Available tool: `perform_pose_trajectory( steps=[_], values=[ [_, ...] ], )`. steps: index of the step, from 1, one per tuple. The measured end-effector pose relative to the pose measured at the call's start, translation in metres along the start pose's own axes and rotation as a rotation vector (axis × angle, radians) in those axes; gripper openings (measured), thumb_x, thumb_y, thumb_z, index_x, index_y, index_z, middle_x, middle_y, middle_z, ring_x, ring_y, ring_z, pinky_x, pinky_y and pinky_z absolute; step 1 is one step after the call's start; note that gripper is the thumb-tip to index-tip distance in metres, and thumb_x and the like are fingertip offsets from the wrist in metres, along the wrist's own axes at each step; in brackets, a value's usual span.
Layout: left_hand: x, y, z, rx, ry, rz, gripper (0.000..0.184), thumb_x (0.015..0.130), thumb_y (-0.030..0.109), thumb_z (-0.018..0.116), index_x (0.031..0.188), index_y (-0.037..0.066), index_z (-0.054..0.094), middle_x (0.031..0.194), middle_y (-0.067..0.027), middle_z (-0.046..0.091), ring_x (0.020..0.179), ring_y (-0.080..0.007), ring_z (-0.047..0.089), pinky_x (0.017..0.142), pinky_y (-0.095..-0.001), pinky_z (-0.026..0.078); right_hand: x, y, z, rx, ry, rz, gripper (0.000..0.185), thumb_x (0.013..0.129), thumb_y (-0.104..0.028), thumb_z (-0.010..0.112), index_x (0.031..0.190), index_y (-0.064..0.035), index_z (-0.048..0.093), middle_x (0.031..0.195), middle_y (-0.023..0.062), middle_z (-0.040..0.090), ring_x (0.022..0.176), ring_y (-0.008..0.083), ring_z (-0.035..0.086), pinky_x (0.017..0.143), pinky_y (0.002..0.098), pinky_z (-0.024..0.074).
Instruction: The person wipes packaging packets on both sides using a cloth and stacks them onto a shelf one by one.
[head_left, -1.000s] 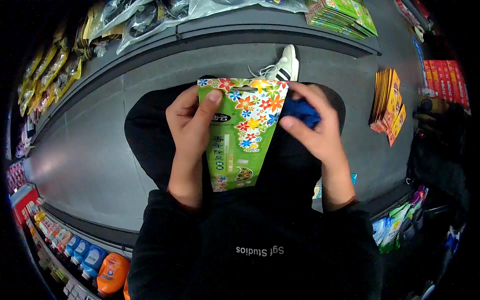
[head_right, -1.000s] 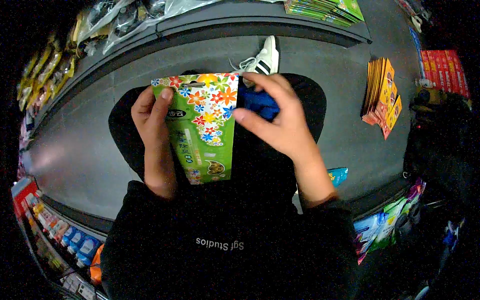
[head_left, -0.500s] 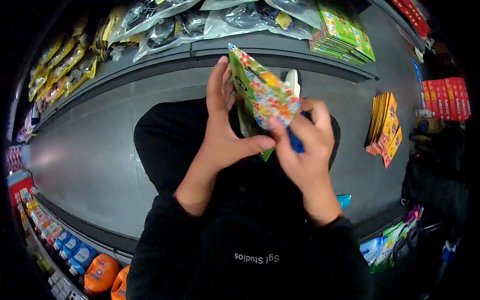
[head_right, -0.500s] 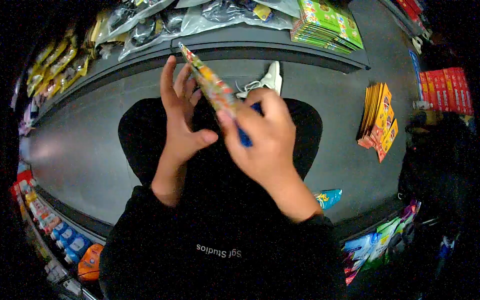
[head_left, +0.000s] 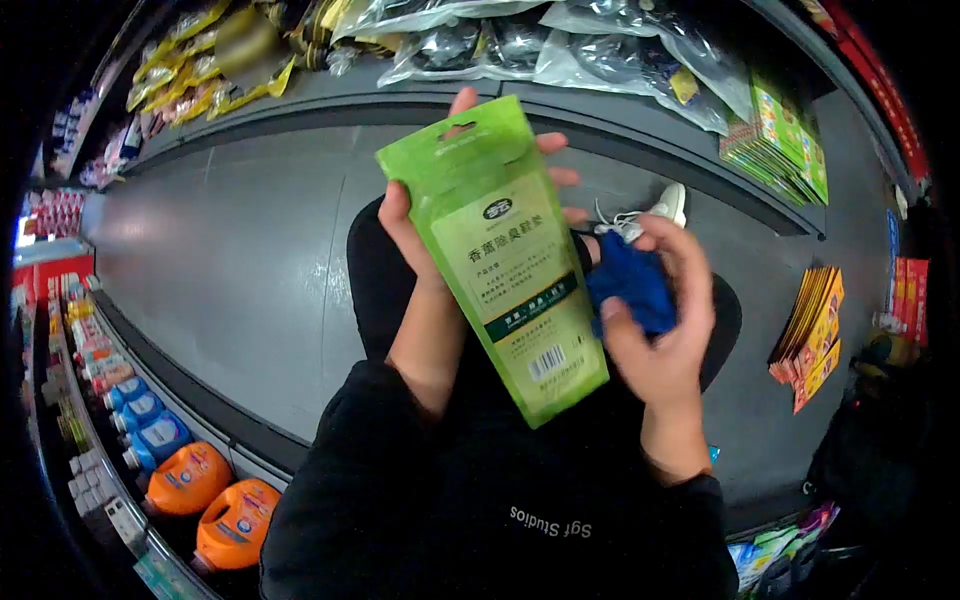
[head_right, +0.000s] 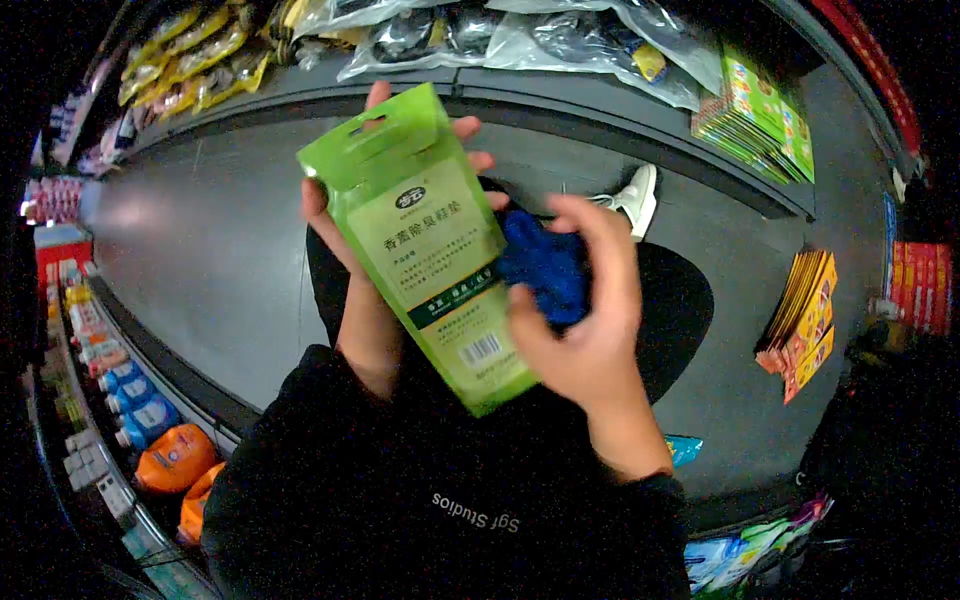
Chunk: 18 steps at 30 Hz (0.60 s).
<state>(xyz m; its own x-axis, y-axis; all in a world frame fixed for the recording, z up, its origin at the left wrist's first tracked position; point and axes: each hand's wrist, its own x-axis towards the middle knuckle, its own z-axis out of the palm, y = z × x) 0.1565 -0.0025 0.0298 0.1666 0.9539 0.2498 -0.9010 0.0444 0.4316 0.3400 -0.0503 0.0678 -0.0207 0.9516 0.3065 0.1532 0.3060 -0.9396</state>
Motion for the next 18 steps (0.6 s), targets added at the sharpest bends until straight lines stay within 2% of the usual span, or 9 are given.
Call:
perform_pose_trajectory(
  steps=[2, 6, 9, 11, 12, 14, 15, 16, 18],
  values=[
    [-0.002, -0.007, -0.002, -0.163, -0.030, -0.054, 0.088, 0.077, 0.072, 0.043, 0.148, 0.027, 0.016, 0.139, -0.0333, 0.030, 0.115, -0.0500, 0.048, 0.084, -0.0689, 0.043, 0.000, 0.004, -0.009, 0.047, 0.055, 0.166, 0.038, 0.072, 0.002, 0.064, 0.110, 0.0023, 0.057, 0.108, 0.0111, 0.055, 0.101, 0.0200, 0.054, 0.092, 0.0310, 0.0405],
    [-0.005, -0.019, -0.001, -0.192, 0.017, -0.111, 0.086, 0.078, 0.071, 0.042, 0.148, 0.027, 0.018, 0.141, -0.0333, 0.028, 0.116, -0.0507, 0.047, 0.084, -0.0706, 0.041, 0.012, 0.008, -0.015, -0.195, 0.163, -0.075, 0.031, 0.079, 0.001, 0.065, 0.110, 0.0018, 0.062, 0.109, 0.0134, 0.056, 0.102, 0.0214, 0.054, 0.091, 0.0316, 0.0417],
    [-0.003, -0.022, -0.002, -0.042, 0.118, -0.157, 0.085, 0.078, 0.069, 0.040, 0.147, 0.024, 0.018, 0.138, -0.0300, 0.034, 0.116, -0.0514, 0.045, 0.083, -0.0660, 0.044, 0.024, 0.002, -0.007, -0.304, 0.166, -0.219, 0.031, 0.080, -0.001, 0.066, 0.111, 0.0008, 0.063, 0.109, 0.0133, 0.056, 0.101, 0.0216, 0.055, 0.090, 0.0316, 0.0424],
    [-0.001, -0.022, -0.011, -0.140, -0.020, -0.111, 0.085, 0.079, 0.065, 0.041, 0.147, 0.018, 0.022, 0.137, -0.0258, 0.038, 0.116, -0.0440, 0.048, 0.087, -0.0586, 0.046, 0.034, -0.001, 0.006, -0.351, 0.100, -0.308, 0.032, 0.079, -0.002, 0.065, 0.111, -0.0007, 0.063, 0.109, 0.0148, 0.056, 0.098, 0.0265, 0.056, 0.087, 0.0348, 0.0437],
    [0.000, -0.021, -0.011, -0.138, -0.018, -0.113, 0.085, 0.079, 0.065, 0.041, 0.147, 0.018, 0.022, 0.137, -0.0258, 0.038, 0.116, -0.0440, 0.048, 0.087, -0.0586, 0.046, 0.039, -0.002, 0.012, -0.365, 0.052, -0.345, 0.033, 0.078, -0.002, 0.065, 0.111, -0.0015, 0.063, 0.110, 0.0155, 0.055, 0.097, 0.0289, 0.056, 0.086, 0.0363, 0.0441],
    [0.003, -0.019, -0.009, 0.294, 0.184, -0.022, 0.084, 0.081, 0.063, 0.041, 0.146, 0.012, 0.024, 0.135, -0.0191, 0.044, 0.117, -0.0337, 0.051, 0.094, -0.0487, 0.045, 0.051, -0.001, 0.028, -0.401, -0.040, -0.480, 0.038, 0.074, -0.002, 0.065, 0.112, -0.0034, 0.062, 0.109, 0.0160, 0.055, 0.097, 0.0332, 0.054, 0.085, 0.0390, 0.0443],
    [0.001, -0.021, -0.007, 0.276, 0.171, -0.004, 0.082, 0.084, 0.063, 0.040, 0.144, 0.009, 0.028, 0.134, -0.0138, 0.046, 0.118, -0.0264, 0.050, 0.099, -0.0406, 0.042, 0.056, 0.004, 0.033, -0.401, -0.080, -0.515, 0.043, 0.070, -0.001, 0.064, 0.113, -0.0045, 0.060, 0.110, 0.0144, 0.055, 0.098, 0.0337, 0.053, 0.084, 0.0394, 0.0443],
    [-0.001, -0.020, -0.006, 0.320, 0.112, -0.004, 0.079, 0.087, 0.063, 0.036, 0.144, 0.009, 0.028, 0.136, -0.0138, 0.045, 0.122, -0.0277, 0.047, 0.103, -0.0404, 0.038, 0.060, 0.003, 0.040, -0.418, -0.086, -0.564, 0.048, 0.067, 0.000, 0.064, 0.114, -0.0059, 0.060, 0.111, 0.0125, 0.056, 0.097, 0.0331, 0.053, 0.084, 0.0394, 0.0447],
    [-0.014, -0.022, -0.008, 0.340, 0.227, -0.097, 0.077, 0.090, 0.063, 0.032, 0.144, 0.008, 0.028, 0.139, -0.0135, 0.042, 0.126, -0.0275, 0.044, 0.103, -0.0399, 0.037, 0.060, 0.003, 0.049, -0.515, -0.126, -0.595, 0.044, 0.068, -0.003, 0.062, 0.112, -0.0049, 0.061, 0.113, 0.0102, 0.056, 0.096, 0.0318, 0.053, 0.083, 0.0385, 0.0451]
  ],
)
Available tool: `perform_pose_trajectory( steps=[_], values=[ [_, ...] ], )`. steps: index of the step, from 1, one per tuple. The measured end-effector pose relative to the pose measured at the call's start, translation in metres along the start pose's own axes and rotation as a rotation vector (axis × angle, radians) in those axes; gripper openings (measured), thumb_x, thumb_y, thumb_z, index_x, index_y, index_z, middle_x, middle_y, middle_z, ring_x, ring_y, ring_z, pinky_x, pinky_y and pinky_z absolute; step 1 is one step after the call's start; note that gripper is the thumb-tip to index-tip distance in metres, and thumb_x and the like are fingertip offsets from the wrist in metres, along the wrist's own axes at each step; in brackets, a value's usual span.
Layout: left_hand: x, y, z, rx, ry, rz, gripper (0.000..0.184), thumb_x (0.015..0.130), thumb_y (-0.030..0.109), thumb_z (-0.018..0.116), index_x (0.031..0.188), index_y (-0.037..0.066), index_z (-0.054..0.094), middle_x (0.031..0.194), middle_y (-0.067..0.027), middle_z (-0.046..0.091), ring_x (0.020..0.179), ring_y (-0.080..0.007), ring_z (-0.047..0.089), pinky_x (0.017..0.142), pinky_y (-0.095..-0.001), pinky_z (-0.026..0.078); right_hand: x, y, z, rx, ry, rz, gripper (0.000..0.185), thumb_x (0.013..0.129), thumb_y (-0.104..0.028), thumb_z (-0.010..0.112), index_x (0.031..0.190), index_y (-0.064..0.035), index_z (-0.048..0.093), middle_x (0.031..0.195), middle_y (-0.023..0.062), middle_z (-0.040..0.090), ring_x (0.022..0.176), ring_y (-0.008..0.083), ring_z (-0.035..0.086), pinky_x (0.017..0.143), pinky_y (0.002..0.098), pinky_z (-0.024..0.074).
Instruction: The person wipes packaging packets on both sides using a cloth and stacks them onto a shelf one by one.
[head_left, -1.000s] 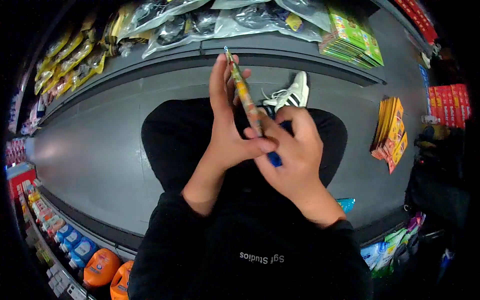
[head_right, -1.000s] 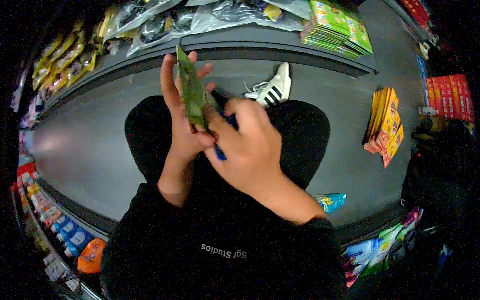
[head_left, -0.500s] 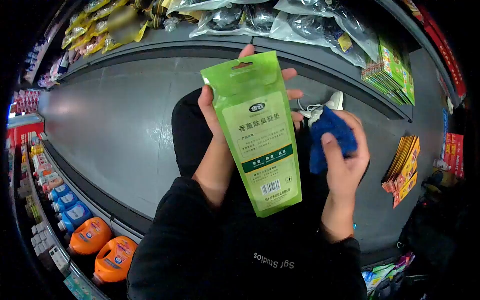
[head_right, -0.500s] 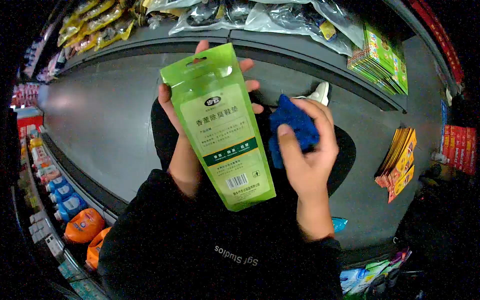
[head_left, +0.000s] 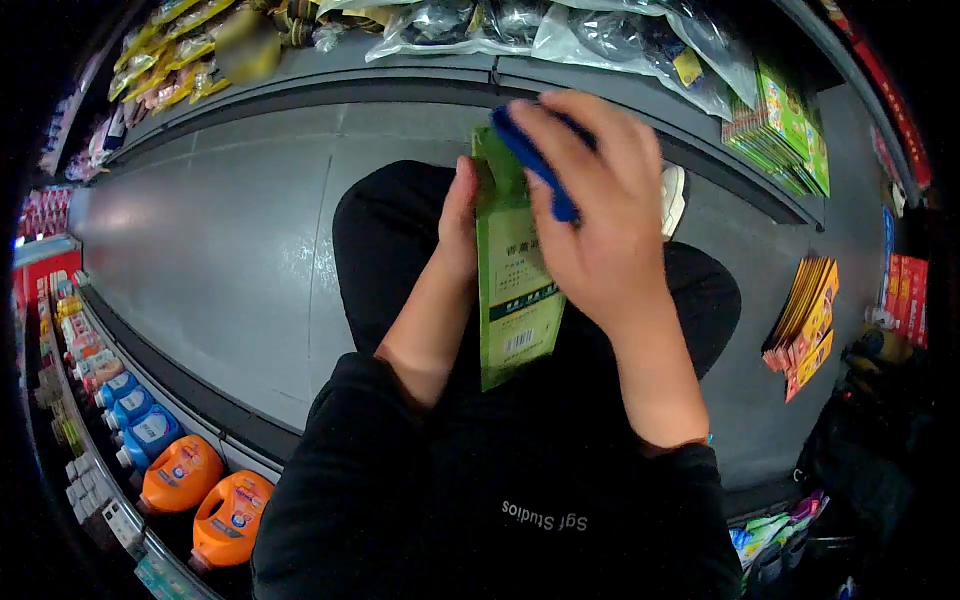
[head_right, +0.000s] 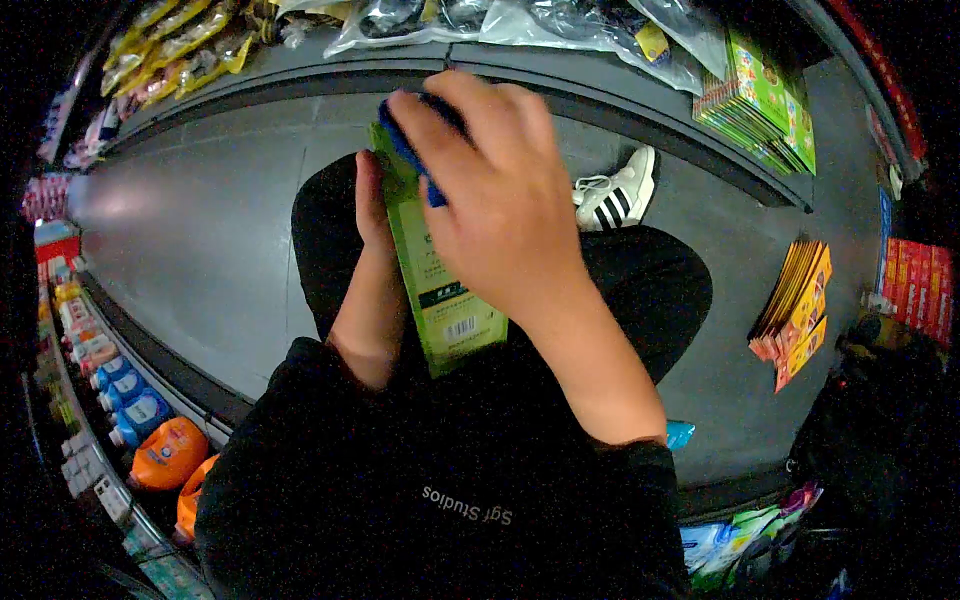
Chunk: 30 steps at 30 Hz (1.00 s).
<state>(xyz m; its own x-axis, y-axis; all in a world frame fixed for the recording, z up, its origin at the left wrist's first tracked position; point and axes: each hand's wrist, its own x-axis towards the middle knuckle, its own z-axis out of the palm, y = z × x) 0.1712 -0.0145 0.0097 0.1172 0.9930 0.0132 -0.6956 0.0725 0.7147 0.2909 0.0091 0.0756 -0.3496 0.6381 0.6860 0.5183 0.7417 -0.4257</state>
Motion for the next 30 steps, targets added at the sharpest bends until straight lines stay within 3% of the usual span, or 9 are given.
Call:
perform_pose_trajectory(
  steps=[4, 6, 7, 11, 16, 19, 22, 27, 30],
  values=[
    [0.004, -0.008, 0.004, 0.042, -0.031, 0.103, 0.077, 0.092, 0.063, 0.026, 0.145, 0.006, 0.026, 0.140, -0.0209, 0.040, 0.127, -0.0302, 0.043, 0.104, -0.0398, 0.036, -0.025, -0.008, 0.016, -0.036, -0.089, -0.010, 0.049, 0.065, 0.000, 0.060, 0.114, -0.0062, 0.062, 0.117, 0.0088, 0.057, 0.102, 0.0321, 0.051, 0.090, 0.0389, 0.0405],
    [0.001, -0.002, 0.001, -0.163, -0.253, -0.122, 0.082, 0.087, 0.070, 0.027, 0.147, 0.014, 0.021, 0.135, -0.0281, 0.042, 0.114, -0.0391, 0.052, 0.098, -0.0464, 0.041, -0.041, -0.014, 0.014, -0.024, -0.171, 0.019, 0.051, 0.063, 0.001, 0.058, 0.113, -0.0070, 0.062, 0.119, 0.0073, 0.056, 0.101, 0.0317, 0.050, 0.088, 0.0398, 0.0415],
    [0.002, -0.003, 0.005, -0.180, -0.187, -0.117, 0.086, 0.086, 0.072, 0.028, 0.147, 0.013, 0.019, 0.129, -0.0353, 0.044, 0.106, -0.0451, 0.055, 0.092, -0.0497, 0.044, -0.046, -0.017, 0.010, 0.026, -0.229, 0.067, 0.051, 0.063, 0.000, 0.060, 0.113, -0.0076, 0.063, 0.118, 0.0082, 0.056, 0.102, 0.0326, 0.050, 0.088, 0.0408, 0.0421],
    [0.004, -0.005, 0.006, -0.342, -0.281, -0.175, 0.089, 0.084, 0.072, 0.028, 0.148, 0.011, 0.019, 0.133, -0.0296, 0.044, 0.113, -0.0433, 0.053, 0.095, -0.0495, 0.043, -0.048, -0.016, -0.016, 0.262, -0.289, 0.135, 0.051, 0.057, -0.001, 0.065, 0.108, -0.0090, 0.067, 0.116, 0.0136, 0.053, 0.102, 0.0333, 0.052, 0.088, 0.0411, 0.0431],
    [0.004, -0.003, 0.011, -0.285, -0.157, -0.118, 0.090, 0.085, 0.068, 0.035, 0.144, 0.001, 0.025, 0.130, -0.0169, 0.051, 0.116, -0.0269, 0.053, 0.097, -0.0378, 0.044, -0.030, 0.000, -0.033, 0.051, 0.117, 0.187, 0.040, 0.071, 0.003, 0.065, 0.110, -0.0009, 0.064, 0.110, 0.0174, 0.045, 0.091, 0.0251, 0.055, 0.077, 0.0313, 0.0468],
    [-0.009, -0.009, -0.004, -0.452, -0.117, -0.180, 0.079, 0.089, 0.064, 0.030, 0.139, 0.003, 0.037, 0.130, -0.0151, 0.051, 0.117, -0.0249, 0.052, 0.098, -0.0368, 0.043, -0.026, -0.002, -0.020, 0.004, 0.052, 0.182, 0.040, 0.072, -0.001, 0.065, 0.112, -0.0016, 0.063, 0.108, 0.0166, 0.049, 0.091, 0.0292, 0.054, 0.079, 0.0350, 0.0466],
    [-0.017, -0.012, 0.014, -0.147, 0.117, -0.209, 0.073, 0.092, 0.061, 0.027, 0.137, 0.005, 0.039, 0.130, -0.0142, 0.051, 0.116, -0.0249, 0.052, 0.098, -0.0364, 0.042, -0.031, -0.009, -0.011, -0.074, -0.055, 0.170, 0.046, 0.068, -0.004, 0.065, 0.114, -0.0027, 0.061, 0.106, 0.0153, 0.052, 0.091, 0.0333, 0.052, 0.081, 0.0381, 0.0445],
    [-0.008, -0.019, 0.022, -0.050, -0.062, -0.126, 0.079, 0.092, 0.062, 0.022, 0.140, 0.001, 0.034, 0.139, -0.0181, 0.042, 0.125, -0.0283, 0.046, 0.103, -0.0393, 0.037, -0.047, -0.006, -0.018, -0.017, -0.137, 0.167, 0.054, 0.060, -0.004, 0.067, 0.114, -0.0038, 0.062, 0.103, 0.0133, 0.052, 0.091, 0.0327, 0.051, 0.081, 0.0390, 0.0434],
    [-0.001, -0.017, 0.016, -0.293, -0.185, -0.218, 0.093, 0.085, 0.072, 0.025, 0.144, 0.000, 0.024, 0.145, -0.0219, 0.032, 0.129, -0.0380, 0.039, 0.106, -0.0461, 0.035, -0.056, -0.009, -0.028, 0.058, -0.209, 0.157, 0.051, 0.058, -0.002, 0.067, 0.109, -0.0026, 0.064, 0.101, 0.0130, 0.053, 0.089, 0.0317, 0.054, 0.083, 0.0386, 0.0448]
  ],
)
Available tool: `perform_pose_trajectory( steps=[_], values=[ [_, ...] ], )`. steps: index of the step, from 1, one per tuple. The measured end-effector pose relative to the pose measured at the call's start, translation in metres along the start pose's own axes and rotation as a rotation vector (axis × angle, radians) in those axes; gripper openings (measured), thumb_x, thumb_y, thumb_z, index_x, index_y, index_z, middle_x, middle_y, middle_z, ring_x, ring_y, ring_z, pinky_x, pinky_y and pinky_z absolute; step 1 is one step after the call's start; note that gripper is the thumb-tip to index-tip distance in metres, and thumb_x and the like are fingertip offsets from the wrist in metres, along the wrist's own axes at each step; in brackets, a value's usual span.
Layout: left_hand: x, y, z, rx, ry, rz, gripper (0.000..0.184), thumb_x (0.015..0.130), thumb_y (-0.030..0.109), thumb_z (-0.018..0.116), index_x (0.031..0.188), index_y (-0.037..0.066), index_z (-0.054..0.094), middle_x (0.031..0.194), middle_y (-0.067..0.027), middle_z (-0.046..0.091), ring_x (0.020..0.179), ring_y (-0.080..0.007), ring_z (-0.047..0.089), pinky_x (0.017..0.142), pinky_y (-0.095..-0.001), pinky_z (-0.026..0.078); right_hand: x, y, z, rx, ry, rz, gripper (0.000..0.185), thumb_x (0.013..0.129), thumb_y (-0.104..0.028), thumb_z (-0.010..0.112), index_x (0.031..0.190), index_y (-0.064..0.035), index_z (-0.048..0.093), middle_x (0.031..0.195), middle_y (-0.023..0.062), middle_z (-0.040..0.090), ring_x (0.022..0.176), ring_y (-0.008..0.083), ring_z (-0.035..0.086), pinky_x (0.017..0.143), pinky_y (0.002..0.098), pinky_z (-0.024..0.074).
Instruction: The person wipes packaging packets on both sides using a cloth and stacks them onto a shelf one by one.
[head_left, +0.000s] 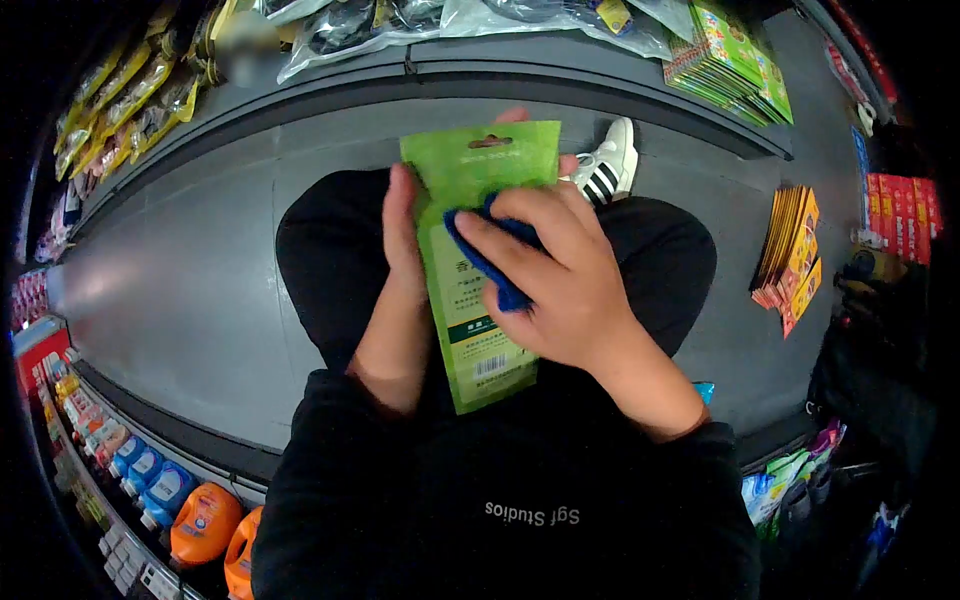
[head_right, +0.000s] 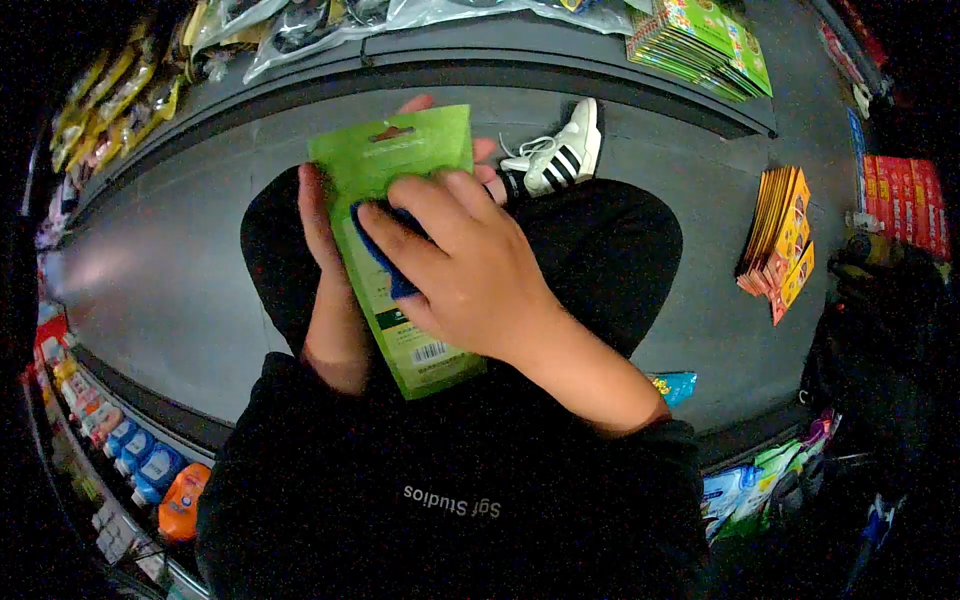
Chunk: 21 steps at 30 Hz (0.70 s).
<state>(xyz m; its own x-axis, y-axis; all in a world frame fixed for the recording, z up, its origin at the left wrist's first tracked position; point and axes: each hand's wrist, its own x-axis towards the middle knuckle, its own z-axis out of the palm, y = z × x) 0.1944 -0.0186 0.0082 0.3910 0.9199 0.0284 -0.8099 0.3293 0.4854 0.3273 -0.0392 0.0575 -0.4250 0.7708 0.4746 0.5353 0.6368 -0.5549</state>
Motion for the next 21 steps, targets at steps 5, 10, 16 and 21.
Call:
perform_pose_trajectory(
  steps=[5, 10, 16, 21],
  values=[
    [0.000, 0.003, 0.005, -0.538, -0.242, 0.005, 0.101, 0.080, 0.077, 0.031, 0.146, 0.001, 0.019, 0.141, -0.0284, 0.033, 0.126, -0.0411, 0.042, 0.101, -0.0470, 0.040, -0.002, 0.017, -0.019, -0.070, 0.345, 0.121, 0.038, 0.068, 0.001, 0.065, 0.106, -0.0003, 0.066, 0.099, 0.0145, 0.055, 0.087, 0.0267, 0.056, 0.078, 0.0341, 0.0467],
    [-0.006, 0.002, -0.017, -0.384, -0.188, -0.009, 0.090, 0.085, 0.070, 0.031, 0.142, 0.000, 0.029, 0.140, -0.0250, 0.037, 0.124, -0.0383, 0.045, 0.100, -0.0462, 0.041, 0.007, 0.039, -0.017, -0.183, 0.300, 0.059, 0.042, 0.063, -0.006, 0.067, 0.105, 0.0004, 0.063, 0.100, 0.0169, 0.053, 0.090, 0.0331, 0.052, 0.077, 0.0393, 0.0455],
    [-0.009, 0.000, -0.013, -0.184, 0.101, -0.034, 0.081, 0.090, 0.065, 0.026, 0.138, 0.000, 0.037, 0.142, -0.0216, 0.038, 0.126, -0.0364, 0.043, 0.103, -0.0471, 0.037, -0.006, 0.019, -0.015, -0.221, 0.165, 0.132, 0.045, 0.062, -0.002, 0.064, 0.106, -0.0021, 0.065, 0.100, 0.0135, 0.053, 0.088, 0.0308, 0.051, 0.081, 0.0375, 0.0428],
    [-0.001, -0.005, 0.003, -0.143, 0.159, -0.120, 0.095, 0.083, 0.072, 0.024, 0.143, -0.001, 0.027, 0.139, -0.0325, 0.034, 0.129, -0.0422, 0.037, 0.109, -0.0475, 0.029, -0.022, 0.012, -0.011, -0.059, -0.011, 0.073, 0.043, 0.059, -0.005, 0.066, 0.102, -0.0026, 0.066, 0.096, 0.0119, 0.053, 0.084, 0.0305, 0.052, 0.077, 0.0379, 0.0447]
  ],
)
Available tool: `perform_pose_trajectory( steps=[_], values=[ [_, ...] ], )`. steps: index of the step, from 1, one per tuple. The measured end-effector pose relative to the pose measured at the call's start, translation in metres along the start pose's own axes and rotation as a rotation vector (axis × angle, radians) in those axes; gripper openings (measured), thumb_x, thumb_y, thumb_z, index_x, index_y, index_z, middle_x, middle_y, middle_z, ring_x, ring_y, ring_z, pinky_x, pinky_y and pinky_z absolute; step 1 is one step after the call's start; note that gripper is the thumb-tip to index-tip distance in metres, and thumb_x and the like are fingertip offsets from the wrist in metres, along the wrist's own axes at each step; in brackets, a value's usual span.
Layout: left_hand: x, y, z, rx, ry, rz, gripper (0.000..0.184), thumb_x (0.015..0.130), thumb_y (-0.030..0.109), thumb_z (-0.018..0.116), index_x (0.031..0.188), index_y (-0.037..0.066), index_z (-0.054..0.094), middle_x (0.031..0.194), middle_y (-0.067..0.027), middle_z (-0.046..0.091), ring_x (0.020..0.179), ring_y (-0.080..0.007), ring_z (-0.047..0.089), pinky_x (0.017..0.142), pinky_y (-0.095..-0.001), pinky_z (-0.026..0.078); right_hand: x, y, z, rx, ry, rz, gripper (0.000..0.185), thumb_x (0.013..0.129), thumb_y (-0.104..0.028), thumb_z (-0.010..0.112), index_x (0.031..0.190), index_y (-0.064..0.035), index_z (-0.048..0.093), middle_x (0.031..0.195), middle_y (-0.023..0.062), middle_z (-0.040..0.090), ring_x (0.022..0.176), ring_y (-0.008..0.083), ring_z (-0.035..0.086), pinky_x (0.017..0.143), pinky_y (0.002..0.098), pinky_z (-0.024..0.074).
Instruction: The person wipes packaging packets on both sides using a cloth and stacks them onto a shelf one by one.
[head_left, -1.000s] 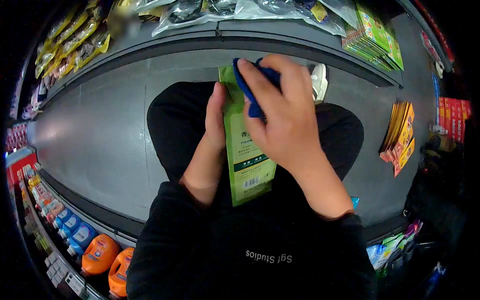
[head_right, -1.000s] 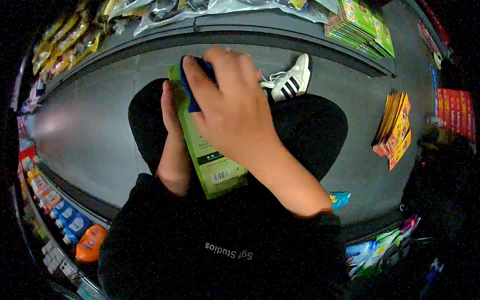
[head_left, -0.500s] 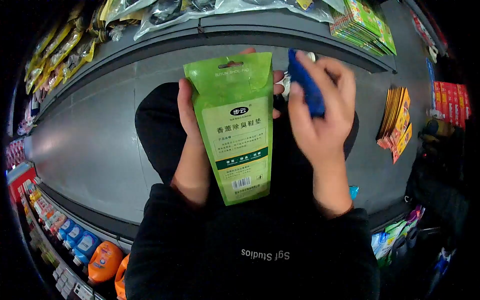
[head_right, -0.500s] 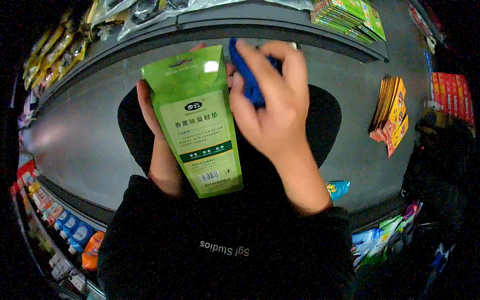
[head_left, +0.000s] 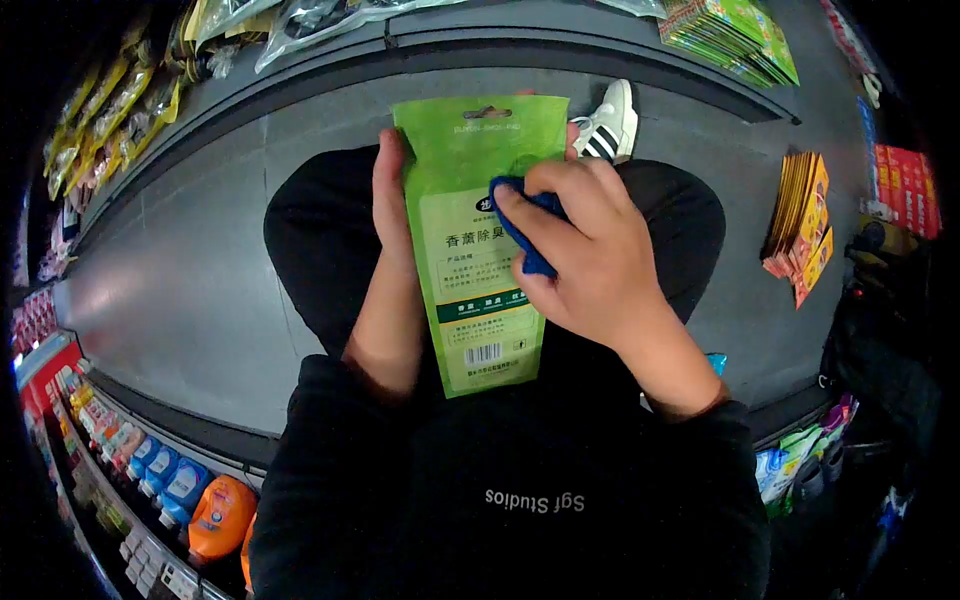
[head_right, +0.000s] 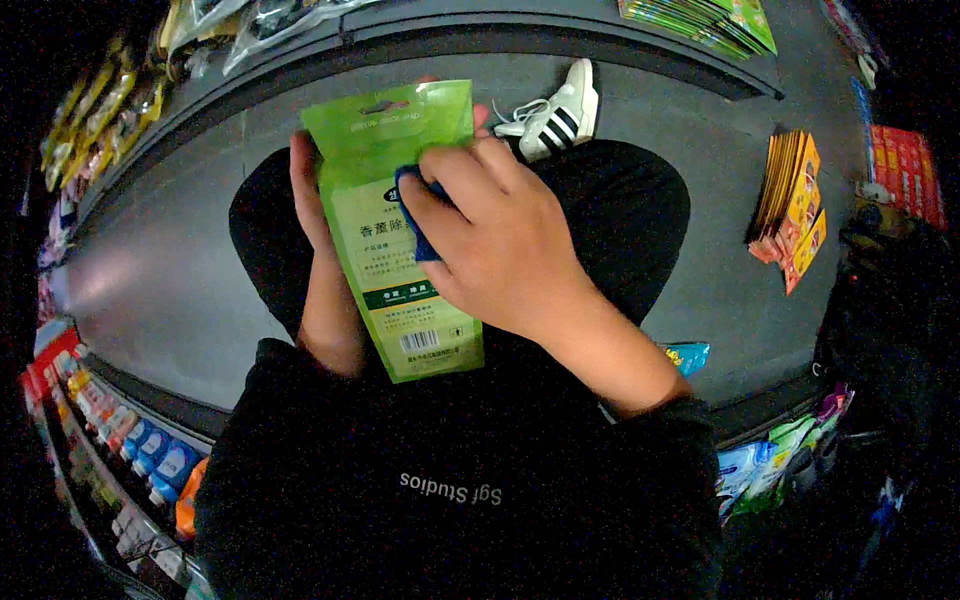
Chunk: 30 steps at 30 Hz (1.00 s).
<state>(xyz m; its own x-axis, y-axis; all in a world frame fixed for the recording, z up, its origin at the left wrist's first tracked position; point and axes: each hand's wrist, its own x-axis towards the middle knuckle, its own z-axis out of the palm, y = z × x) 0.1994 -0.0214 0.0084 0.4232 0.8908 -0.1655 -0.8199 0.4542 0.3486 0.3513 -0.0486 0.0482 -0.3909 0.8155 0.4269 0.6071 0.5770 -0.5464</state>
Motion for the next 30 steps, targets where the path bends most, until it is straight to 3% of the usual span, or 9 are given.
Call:
perform_pose_trajectory(
  steps=[3, 6, 10, 12, 15, 19, 20, 25, 30],
  values=[
    [0.004, -0.004, -0.007, 0.034, -0.045, 0.026, 0.084, 0.087, 0.067, 0.025, 0.138, 0.002, 0.037, 0.148, -0.0222, 0.027, 0.131, -0.0402, 0.036, 0.106, -0.0497, 0.033, 0.003, 0.007, -0.018, 0.111, 0.007, -0.084, 0.045, 0.057, -0.002, 0.064, 0.102, -0.0017, 0.068, 0.096, 0.0131, 0.056, 0.082, 0.0274, 0.056, 0.078, 0.0358, 0.0473],
    [0.007, -0.001, -0.013, 0.022, -0.171, 0.029, 0.079, 0.090, 0.064, 0.025, 0.137, 0.002, 0.040, 0.137, -0.0191, 0.044, 0.121, -0.0302, 0.050, 0.099, -0.0418, 0.044, 0.020, 0.012, -0.021, 0.049, 0.279, -0.094, 0.049, 0.062, -0.003, 0.067, 0.110, -0.0022, 0.062, 0.098, 0.0165, 0.054, 0.085, 0.0300, 0.056, 0.074, 0.0344, 0.0485],
    [0.008, -0.004, -0.025, -0.229, -0.300, -0.043, 0.070, 0.094, 0.058, 0.027, 0.135, 0.004, 0.042, 0.126, -0.0168, 0.053, 0.115, -0.0271, 0.055, 0.096, -0.0384, 0.047, 0.027, 0.018, 0.006, -0.110, 0.125, -0.073, 0.053, 0.063, -0.009, 0.070, 0.114, -0.0034, 0.057, 0.108, 0.0160, 0.052, 0.098, 0.0348, 0.053, 0.084, 0.0394, 0.0464],
    [0.005, -0.009, -0.007, 0.278, 0.037, 0.015, 0.072, 0.093, 0.059, 0.027, 0.138, 0.003, 0.038, 0.127, -0.0191, 0.051, 0.116, -0.0284, 0.054, 0.097, -0.0395, 0.045, 0.016, 0.018, 0.022, -0.146, 0.081, -0.075, 0.055, 0.061, -0.012, 0.071, 0.114, -0.0056, 0.058, 0.110, 0.0144, 0.052, 0.098, 0.0335, 0.052, 0.083, 0.0402, 0.0454],
    [0.005, -0.017, -0.007, 0.100, -0.043, 0.004, 0.077, 0.093, 0.061, 0.026, 0.142, 0.003, 0.032, 0.131, -0.0231, 0.047, 0.119, -0.0311, 0.051, 0.100, -0.0392, 0.042, -0.005, 0.008, 0.030, -0.090, -0.028, -0.084, 0.053, 0.063, -0.015, 0.068, 0.114, -0.0068, 0.058, 0.110, 0.0124, 0.052, 0.097, 0.0322, 0.052, 0.082, 0.0419, 0.0452],
    [0.012, -0.016, -0.024, -0.036, -0.158, -0.128, 0.084, 0.088, 0.066, 0.033, 0.148, 0.008, 0.018, 0.143, -0.0328, 0.026, 0.129, -0.0484, 0.033, 0.103, -0.0623, 0.030, -0.045, -0.007, 0.046, 0.033, -0.126, -0.111, 0.059, 0.062, -0.011, 0.069, 0.120, -0.0058, 0.058, 0.112, 0.0129, 0.051, 0.102, 0.0333, 0.051, 0.086, 0.0430, 0.0433],
    [0.013, -0.016, -0.025, 0.018, -0.176, -0.132, 0.085, 0.087, 0.065, 0.037, 0.149, 0.011, 0.015, 0.145, -0.0321, 0.023, 0.131, -0.0480, 0.031, 0.101, -0.0678, 0.028, -0.052, -0.009, 0.043, 0.057, -0.176, -0.092, 0.056, 0.064, -0.010, 0.067, 0.119, -0.0058, 0.059, 0.115, 0.0123, 0.052, 0.106, 0.0322, 0.051, 0.087, 0.0422, 0.0436],
    [0.012, -0.014, -0.021, -0.043, -0.167, -0.144, 0.084, 0.088, 0.065, 0.035, 0.148, 0.011, 0.016, 0.145, -0.0311, 0.023, 0.132, -0.0474, 0.028, 0.102, -0.0662, 0.028, -0.051, -0.009, 0.022, 0.210, -0.281, -0.235, 0.051, 0.066, -0.011, 0.071, 0.116, -0.0066, 0.061, 0.116, 0.0100, 0.056, 0.106, 0.0290, 0.054, 0.088, 0.0398, 0.0451],
    [0.017, -0.026, -0.021, 0.207, -0.095, -0.032, 0.086, 0.086, 0.070, 0.030, 0.149, 0.014, 0.018, 0.147, -0.0279, 0.023, 0.133, -0.0454, 0.028, 0.104, -0.0638, 0.025, 0.001, 0.012, 0.008, 0.085, 0.075, -0.204, 0.051, 0.063, -0.006, 0.070, 0.113, -0.0042, 0.061, 0.117, 0.0124, 0.059, 0.101, 0.0310, 0.058, 0.085, 0.0399, 0.0457]
  ],
)
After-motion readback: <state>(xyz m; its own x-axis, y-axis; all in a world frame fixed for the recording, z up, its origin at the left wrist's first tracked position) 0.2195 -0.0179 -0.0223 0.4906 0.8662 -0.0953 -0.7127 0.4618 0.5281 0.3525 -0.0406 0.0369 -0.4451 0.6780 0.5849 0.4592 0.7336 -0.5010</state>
